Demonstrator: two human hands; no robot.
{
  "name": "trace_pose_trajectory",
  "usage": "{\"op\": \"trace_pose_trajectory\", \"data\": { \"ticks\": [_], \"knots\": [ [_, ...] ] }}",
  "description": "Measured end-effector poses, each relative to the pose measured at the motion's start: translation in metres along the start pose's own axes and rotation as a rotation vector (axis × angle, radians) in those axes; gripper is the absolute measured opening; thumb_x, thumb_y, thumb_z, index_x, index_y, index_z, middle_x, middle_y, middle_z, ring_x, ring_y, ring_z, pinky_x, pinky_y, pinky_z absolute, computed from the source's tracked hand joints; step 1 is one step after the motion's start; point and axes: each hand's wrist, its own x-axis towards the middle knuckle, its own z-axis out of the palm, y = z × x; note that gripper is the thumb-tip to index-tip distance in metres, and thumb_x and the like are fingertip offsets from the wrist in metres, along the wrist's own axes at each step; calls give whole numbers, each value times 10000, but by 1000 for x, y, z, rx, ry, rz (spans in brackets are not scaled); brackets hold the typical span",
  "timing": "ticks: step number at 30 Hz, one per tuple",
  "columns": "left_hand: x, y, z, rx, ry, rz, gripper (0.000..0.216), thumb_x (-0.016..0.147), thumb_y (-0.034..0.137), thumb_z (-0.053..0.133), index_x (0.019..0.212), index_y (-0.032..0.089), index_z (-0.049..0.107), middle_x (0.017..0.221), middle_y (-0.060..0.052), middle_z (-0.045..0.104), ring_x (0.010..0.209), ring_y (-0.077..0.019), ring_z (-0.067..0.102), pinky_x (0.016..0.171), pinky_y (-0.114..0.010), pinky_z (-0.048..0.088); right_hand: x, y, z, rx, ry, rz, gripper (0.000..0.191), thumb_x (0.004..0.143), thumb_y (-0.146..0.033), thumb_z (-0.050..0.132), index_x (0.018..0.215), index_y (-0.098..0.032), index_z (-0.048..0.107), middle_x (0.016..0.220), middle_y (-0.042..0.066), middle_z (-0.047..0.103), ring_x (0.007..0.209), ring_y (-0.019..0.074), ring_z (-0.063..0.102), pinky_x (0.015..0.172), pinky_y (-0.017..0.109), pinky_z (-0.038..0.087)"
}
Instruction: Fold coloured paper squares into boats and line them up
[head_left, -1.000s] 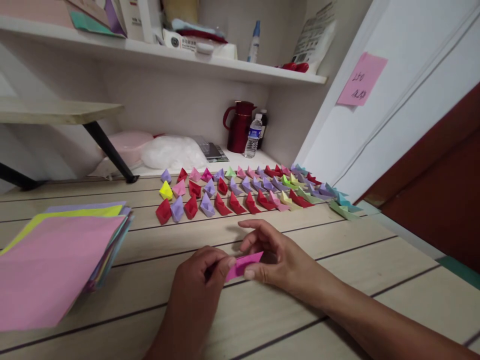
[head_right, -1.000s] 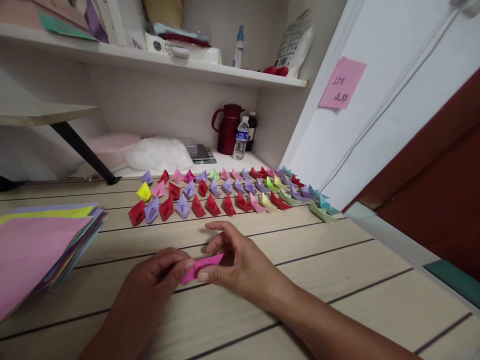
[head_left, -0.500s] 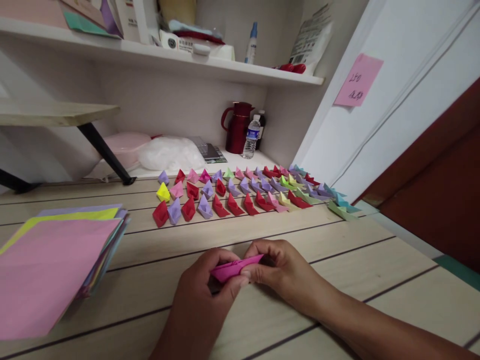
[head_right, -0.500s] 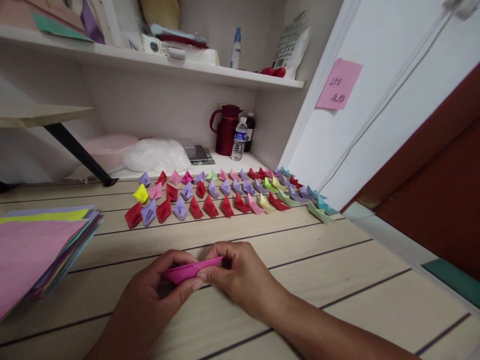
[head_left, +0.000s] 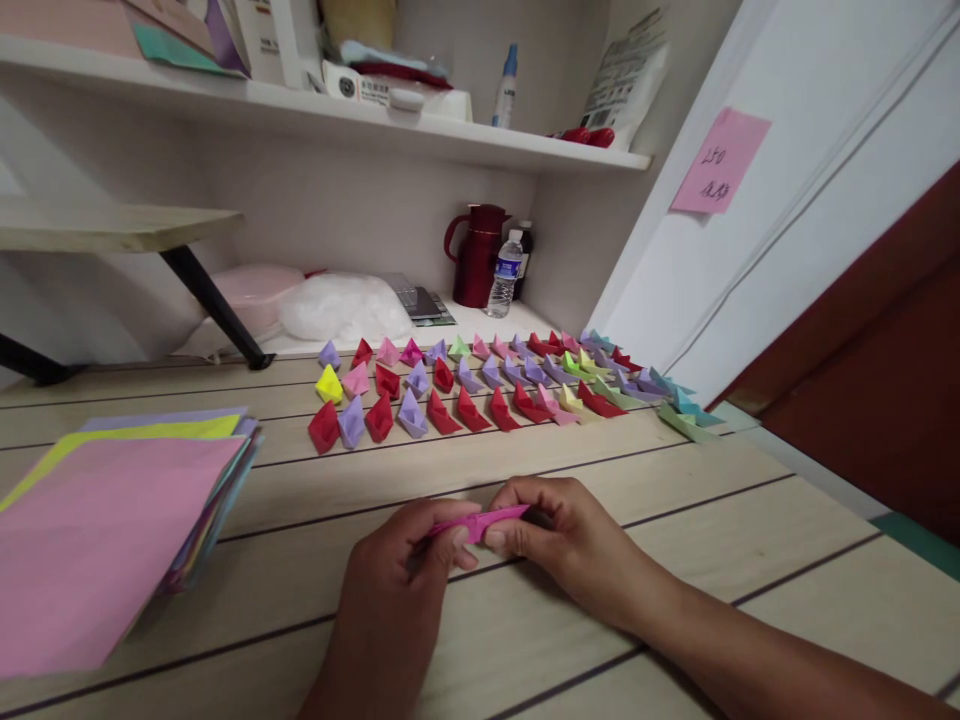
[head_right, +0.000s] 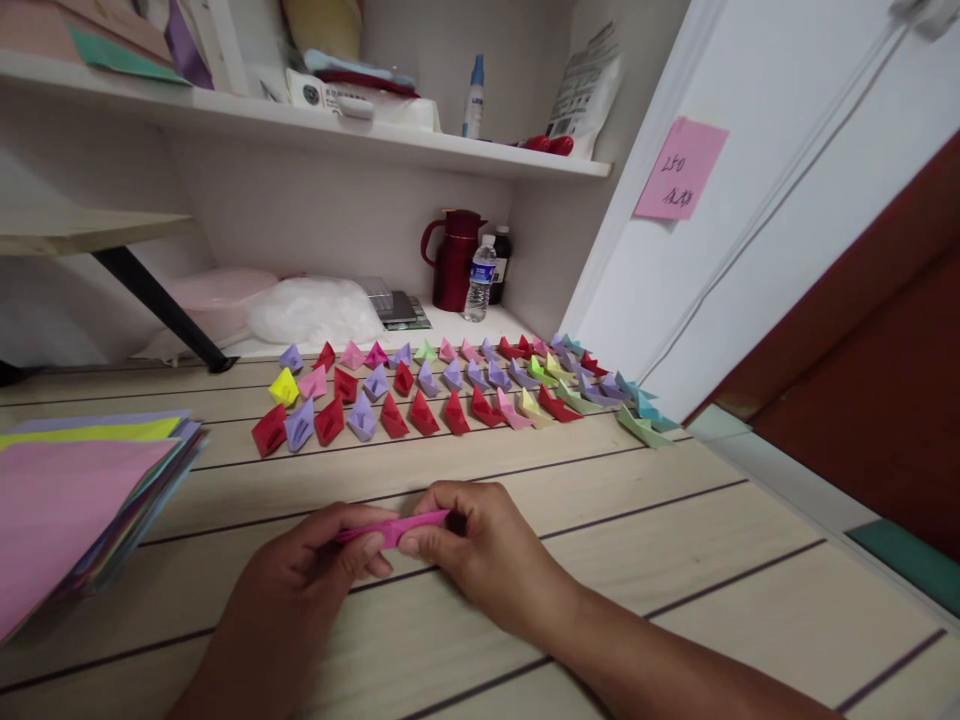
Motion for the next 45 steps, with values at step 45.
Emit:
{"op": "trace_pose_trajectory", "data": {
  "ticks": [45],
  "knots": [
    [3, -9, 2, 101, 59, -40, 319, 783, 221, 567, 1082, 250, 675, 715, 32, 729, 682, -158, 694, 700, -263, 513, 1, 0, -4, -378, 53, -410, 110, 909, -116, 559, 863, -216, 559, 898, 41, 597, 831, 180, 568, 748, 302, 449]
  ]
}}
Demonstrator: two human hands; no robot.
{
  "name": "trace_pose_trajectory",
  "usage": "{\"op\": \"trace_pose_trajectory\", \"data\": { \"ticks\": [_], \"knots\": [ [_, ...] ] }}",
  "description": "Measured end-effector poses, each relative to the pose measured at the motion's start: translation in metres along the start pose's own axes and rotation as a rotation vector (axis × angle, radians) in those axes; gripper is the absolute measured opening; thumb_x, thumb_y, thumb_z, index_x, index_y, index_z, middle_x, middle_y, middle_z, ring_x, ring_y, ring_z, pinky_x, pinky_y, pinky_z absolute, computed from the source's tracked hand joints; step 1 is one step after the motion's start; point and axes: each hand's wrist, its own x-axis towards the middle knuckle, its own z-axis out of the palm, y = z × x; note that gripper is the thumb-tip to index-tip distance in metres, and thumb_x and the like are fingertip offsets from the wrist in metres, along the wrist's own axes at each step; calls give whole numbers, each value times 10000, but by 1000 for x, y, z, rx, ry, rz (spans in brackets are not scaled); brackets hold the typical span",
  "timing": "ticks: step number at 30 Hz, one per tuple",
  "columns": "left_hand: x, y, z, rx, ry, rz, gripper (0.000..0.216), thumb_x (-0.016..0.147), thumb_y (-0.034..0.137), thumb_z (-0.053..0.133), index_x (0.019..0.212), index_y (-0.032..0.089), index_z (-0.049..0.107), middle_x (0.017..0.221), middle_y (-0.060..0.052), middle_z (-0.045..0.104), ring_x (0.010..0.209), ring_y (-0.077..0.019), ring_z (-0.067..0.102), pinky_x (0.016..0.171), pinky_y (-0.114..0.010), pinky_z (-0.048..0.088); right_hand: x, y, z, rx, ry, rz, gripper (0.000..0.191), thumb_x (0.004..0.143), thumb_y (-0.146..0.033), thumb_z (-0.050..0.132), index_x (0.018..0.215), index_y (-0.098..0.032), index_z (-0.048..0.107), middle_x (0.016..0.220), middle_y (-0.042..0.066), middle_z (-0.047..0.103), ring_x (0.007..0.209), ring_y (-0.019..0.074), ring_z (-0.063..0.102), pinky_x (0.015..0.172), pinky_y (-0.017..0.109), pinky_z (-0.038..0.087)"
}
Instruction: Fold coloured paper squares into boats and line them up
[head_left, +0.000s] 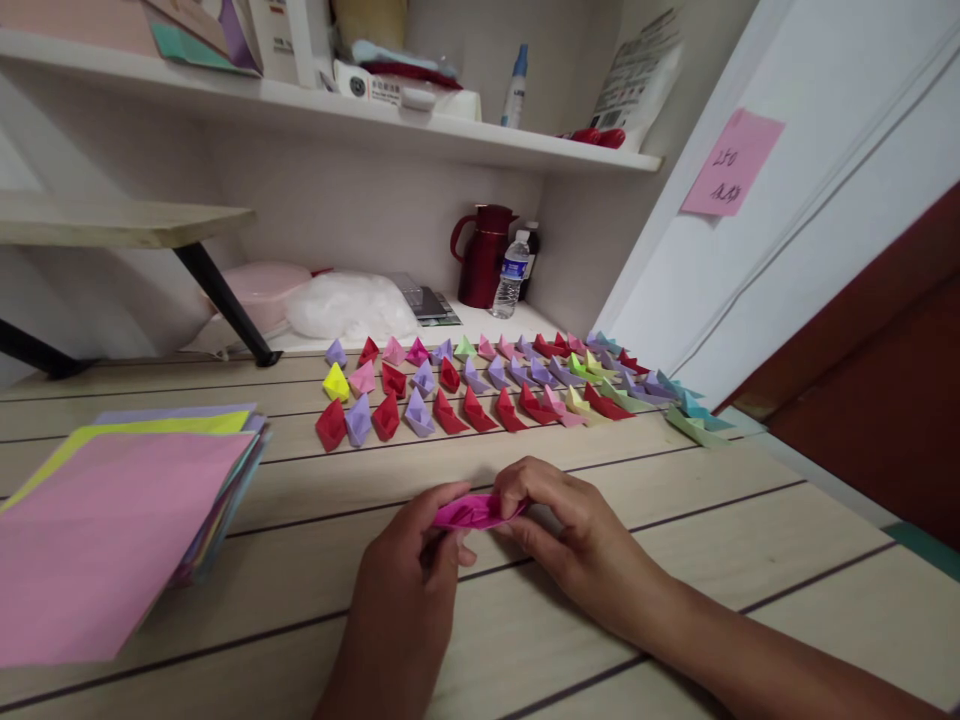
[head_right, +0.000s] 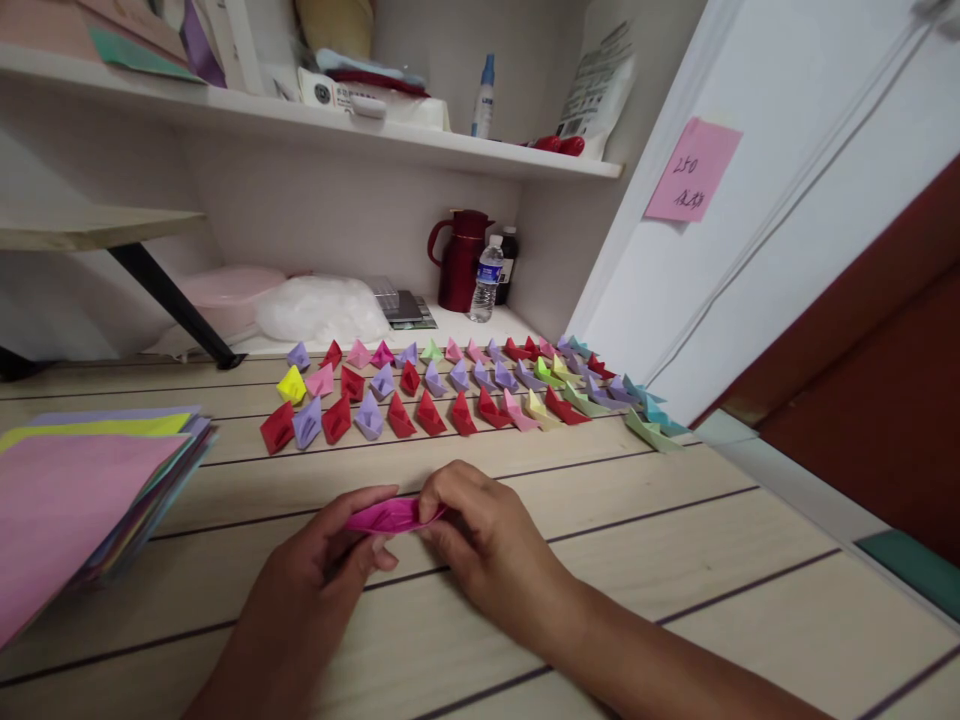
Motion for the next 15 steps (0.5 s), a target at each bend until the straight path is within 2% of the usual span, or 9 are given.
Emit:
{"op": "trace_pose_trajectory", "data": {
  "ticks": [7, 11, 15],
  "knots": [
    [-1, -9, 4, 66, -3, 55, 408, 776, 169, 509, 1145, 275, 648, 794, 18, 723, 694, -151, 687, 718, -280, 516, -1, -3, 1, 90, -23, -5, 170, 928, -98, 563, 867, -210, 675, 856, 36, 605, 823, 158, 585, 738, 260, 460],
    [-1, -17, 7, 109, 60, 221, 563, 789, 134, 507, 1311, 345, 519, 1086, -8, 644, 802, -131, 661, 772, -290, 520, 0, -1, 1, 151, -23, 59, 177, 924, -100, 580, 881, -220, 703, 853, 23, 606, 813, 148, 594, 732, 246, 463],
    [2, -21, 4, 124, 140, 386, 448, 833, 127, 497, 1221, 352, 504, 1208, -16, 533, 917, -131, 623, 765, -271, 515, 1, 2, 1, 171, 1, 114, 174, 921, -101, 585, 869, -221, 701, 851, 11, 610, 803, 144, 597, 726, 246, 459]
  ]
}}
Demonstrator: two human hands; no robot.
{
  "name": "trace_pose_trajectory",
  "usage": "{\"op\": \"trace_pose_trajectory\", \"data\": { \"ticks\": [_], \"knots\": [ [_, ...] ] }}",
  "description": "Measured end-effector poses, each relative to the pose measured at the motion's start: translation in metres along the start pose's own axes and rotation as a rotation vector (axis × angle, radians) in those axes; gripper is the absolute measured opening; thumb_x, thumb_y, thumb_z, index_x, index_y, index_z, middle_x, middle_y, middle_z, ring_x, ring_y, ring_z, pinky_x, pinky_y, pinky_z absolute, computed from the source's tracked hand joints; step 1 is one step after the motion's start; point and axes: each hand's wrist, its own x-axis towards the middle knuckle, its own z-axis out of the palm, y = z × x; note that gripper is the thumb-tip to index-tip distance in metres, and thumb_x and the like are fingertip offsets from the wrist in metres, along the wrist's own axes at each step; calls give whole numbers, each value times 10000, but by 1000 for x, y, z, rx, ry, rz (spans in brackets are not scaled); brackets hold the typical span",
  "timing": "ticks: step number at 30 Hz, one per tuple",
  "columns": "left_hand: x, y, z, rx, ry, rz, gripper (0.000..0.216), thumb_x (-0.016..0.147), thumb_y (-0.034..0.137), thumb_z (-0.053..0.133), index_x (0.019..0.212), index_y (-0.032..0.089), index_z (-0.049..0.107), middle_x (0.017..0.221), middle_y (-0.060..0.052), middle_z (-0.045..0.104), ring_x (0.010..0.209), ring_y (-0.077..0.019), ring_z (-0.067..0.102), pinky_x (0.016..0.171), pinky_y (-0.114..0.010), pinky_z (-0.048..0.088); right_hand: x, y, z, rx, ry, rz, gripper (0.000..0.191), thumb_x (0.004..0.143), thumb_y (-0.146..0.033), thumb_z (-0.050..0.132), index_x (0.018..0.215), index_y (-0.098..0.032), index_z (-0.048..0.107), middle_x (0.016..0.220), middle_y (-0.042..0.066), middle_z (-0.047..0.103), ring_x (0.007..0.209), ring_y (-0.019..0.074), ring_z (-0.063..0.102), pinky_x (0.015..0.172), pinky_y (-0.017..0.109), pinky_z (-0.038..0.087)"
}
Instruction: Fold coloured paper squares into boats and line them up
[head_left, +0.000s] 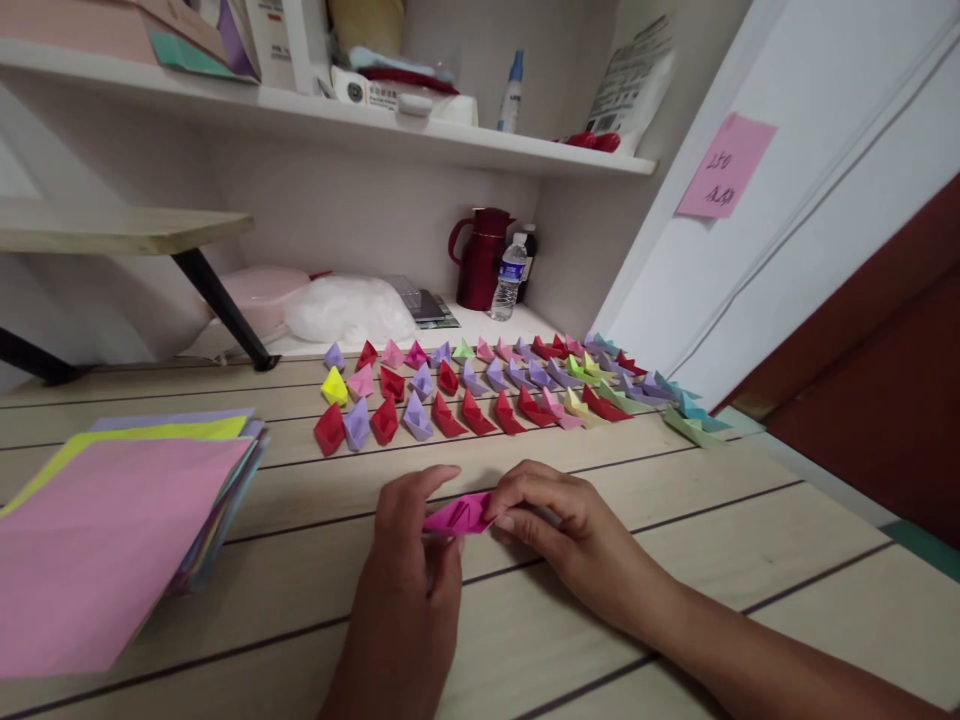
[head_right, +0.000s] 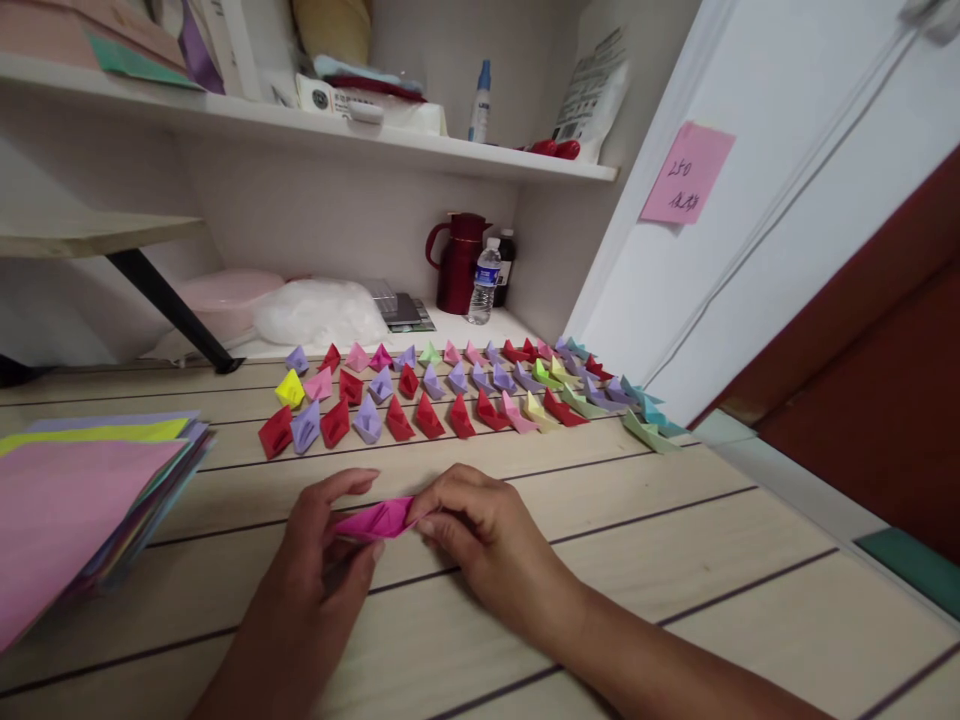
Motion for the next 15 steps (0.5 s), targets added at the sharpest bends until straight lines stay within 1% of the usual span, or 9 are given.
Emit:
{"op": "trace_pose_trajectory", "data": {
  "ticks": [4, 7, 9, 12, 15],
  "knots": [
    [5, -2, -6, 21, 50, 125, 292, 854, 101, 468, 1055, 309, 513, 1227, -14, 484, 981, -131, 588, 736, -242, 511, 2, 0, -1, -14, 25, 21, 160, 915, -101, 591, 879, -210, 701, 840, 9, 609, 792, 145, 593, 728, 251, 455],
    [7, -1, -8, 40, 48, 147, 229, 862, 108, 458, 987, 290, 520, 1209, -10, 494, 1007, -134, 572, 766, -245, 501, 2, -1, -2, -29, 29, 19, 168, 915, -87, 577, 878, -200, 695, 829, 7, 608, 781, 139, 588, 725, 249, 452],
    [6, 1, -7, 38, 9, 107, 186, 853, 114, 459, 928, 272, 521, 1127, -3, 530, 952, -133, 578, 769, -256, 487, 2, 0, -1, -28, 34, 10, 171, 912, -78, 575, 868, -196, 691, 834, 5, 610, 785, 135, 590, 726, 243, 452],
    [5, 3, -6, 68, -101, -17, 159, 816, 103, 451, 828, 253, 504, 904, 22, 570, 789, -131, 574, 714, -264, 451, 2, 1, -1, -13, 42, 12, 170, 912, -74, 572, 858, -192, 682, 834, 1, 604, 773, 127, 591, 711, 232, 455],
    [3, 4, -7, 148, -179, -101, 153, 807, 124, 450, 841, 260, 511, 795, 37, 586, 730, -141, 576, 678, -268, 423, 3, 1, -1, -5, 42, 21, 168, 922, -86, 563, 849, -191, 672, 819, -4, 595, 757, 123, 584, 698, 227, 452]
  ]
}}
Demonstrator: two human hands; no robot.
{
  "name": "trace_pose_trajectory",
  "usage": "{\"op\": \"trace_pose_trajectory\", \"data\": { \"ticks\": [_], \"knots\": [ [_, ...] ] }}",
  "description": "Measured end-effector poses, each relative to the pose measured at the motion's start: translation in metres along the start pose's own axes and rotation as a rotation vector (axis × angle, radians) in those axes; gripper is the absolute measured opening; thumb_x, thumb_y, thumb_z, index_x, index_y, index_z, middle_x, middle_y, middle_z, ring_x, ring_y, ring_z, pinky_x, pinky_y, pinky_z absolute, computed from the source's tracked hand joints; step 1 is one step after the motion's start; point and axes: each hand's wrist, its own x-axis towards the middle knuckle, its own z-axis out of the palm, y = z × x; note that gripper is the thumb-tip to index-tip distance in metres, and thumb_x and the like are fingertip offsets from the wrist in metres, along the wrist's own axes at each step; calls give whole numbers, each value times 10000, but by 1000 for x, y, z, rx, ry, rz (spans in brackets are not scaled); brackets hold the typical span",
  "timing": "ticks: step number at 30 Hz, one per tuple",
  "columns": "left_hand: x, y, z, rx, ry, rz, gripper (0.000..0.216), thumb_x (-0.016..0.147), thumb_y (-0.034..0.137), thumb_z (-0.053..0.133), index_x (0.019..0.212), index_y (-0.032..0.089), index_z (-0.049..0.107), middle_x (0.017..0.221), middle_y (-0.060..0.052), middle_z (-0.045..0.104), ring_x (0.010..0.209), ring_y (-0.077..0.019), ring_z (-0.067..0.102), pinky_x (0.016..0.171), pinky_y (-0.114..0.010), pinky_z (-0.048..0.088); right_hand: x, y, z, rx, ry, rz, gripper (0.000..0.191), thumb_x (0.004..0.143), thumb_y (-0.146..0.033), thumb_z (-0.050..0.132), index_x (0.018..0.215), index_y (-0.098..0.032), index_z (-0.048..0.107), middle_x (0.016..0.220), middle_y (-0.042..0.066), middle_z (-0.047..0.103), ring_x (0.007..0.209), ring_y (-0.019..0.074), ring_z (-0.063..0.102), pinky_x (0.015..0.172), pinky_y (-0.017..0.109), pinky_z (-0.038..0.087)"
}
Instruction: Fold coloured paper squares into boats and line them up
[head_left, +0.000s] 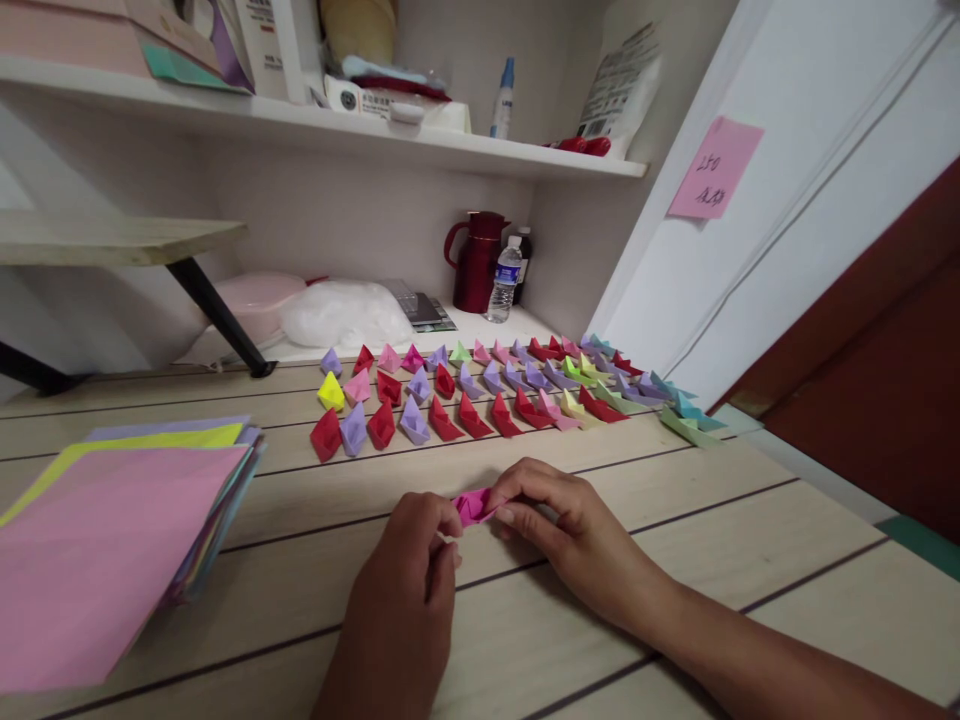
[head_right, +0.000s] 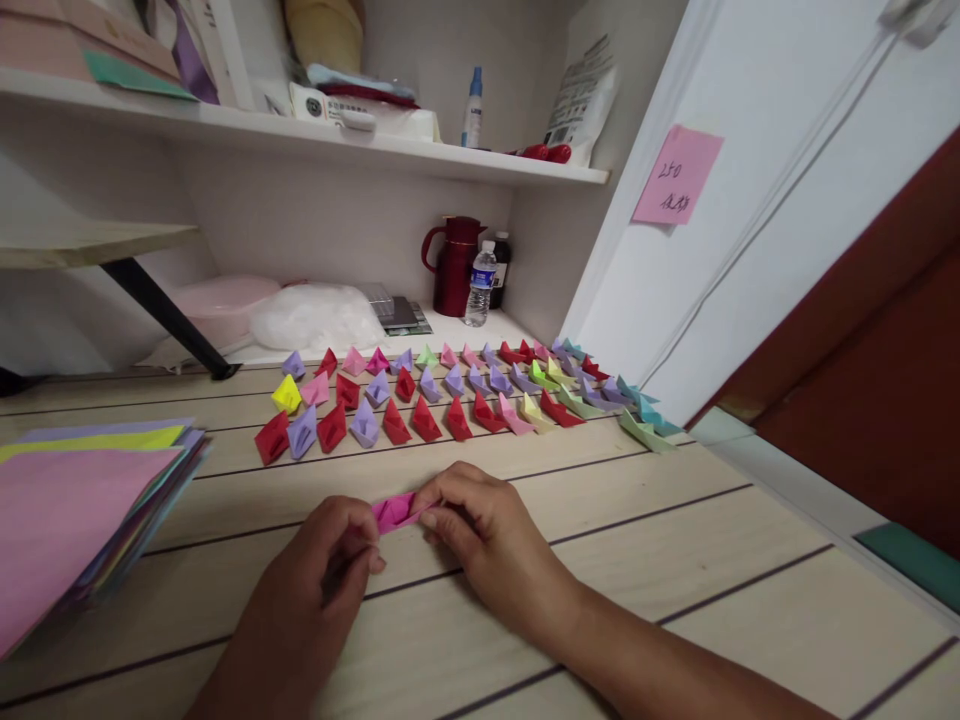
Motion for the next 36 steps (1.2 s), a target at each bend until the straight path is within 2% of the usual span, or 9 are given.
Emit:
{"op": "trace_pose_trajectory", "data": {
  "ticks": [6, 11, 15, 20, 23, 32, 36],
  "knots": [
    [0, 4, -3, 67, 68, -81, 151, 812, 170, 497, 907, 284, 525, 760, 53, 608, 683, -151, 590, 650, -269, 397, -1, -2, 0, -36, 11, -1, 158, 926, -99, 568, 842, -194, 662, 837, -3, 609, 781, 125, 579, 716, 229, 439],
    [2, 7, -6, 77, 109, -12, 137, 824, 196, 501, 925, 285, 526, 845, 39, 628, 696, -146, 592, 671, -268, 416, -2, -2, 0, -51, 1, -19, 171, 919, -77, 562, 852, -196, 665, 847, -1, 612, 798, 127, 584, 729, 232, 442],
    [3, 7, -8, 135, 89, 77, 135, 830, 168, 475, 889, 276, 529, 851, 29, 609, 723, -147, 586, 658, -252, 419, -2, -2, 1, -55, -1, -28, 200, 906, -41, 557, 869, -201, 671, 864, -4, 618, 815, 123, 587, 741, 227, 440],
    [4, 4, -12, 292, 22, 64, 154, 845, 140, 438, 872, 269, 518, 835, 36, 604, 668, -131, 567, 600, -232, 390, -3, -3, 1, -47, -1, -38, 189, 915, -61, 555, 867, -205, 668, 869, 1, 618, 822, 131, 587, 745, 236, 441],
    [4, 4, -17, 446, -19, 127, 142, 860, 147, 435, 820, 257, 515, 771, 45, 585, 602, -124, 537, 547, -230, 351, -3, -3, 0, -53, 0, -35, 182, 919, -72, 556, 873, -208, 669, 869, 5, 623, 823, 138, 588, 745, 248, 443],
    [2, 5, -26, 608, 126, 429, 256, 889, 84, 436, 858, 272, 607, 915, 51, 638, 695, -118, 594, 599, -245, 381, -4, -3, 1, -36, -8, -54, 205, 916, -88, 579, 892, -235, 720, 886, 23, 635, 869, 157, 603, 806, 277, 458],
    [1, 4, -27, 651, 118, 443, 248, 888, 88, 446, 881, 270, 613, 932, 47, 638, 685, -121, 596, 587, -251, 385, -3, -3, 1, -55, 1, -50, 195, 902, -86, 595, 881, -231, 724, 894, 28, 629, 866, 160, 604, 798, 281, 458]
  ]
}}
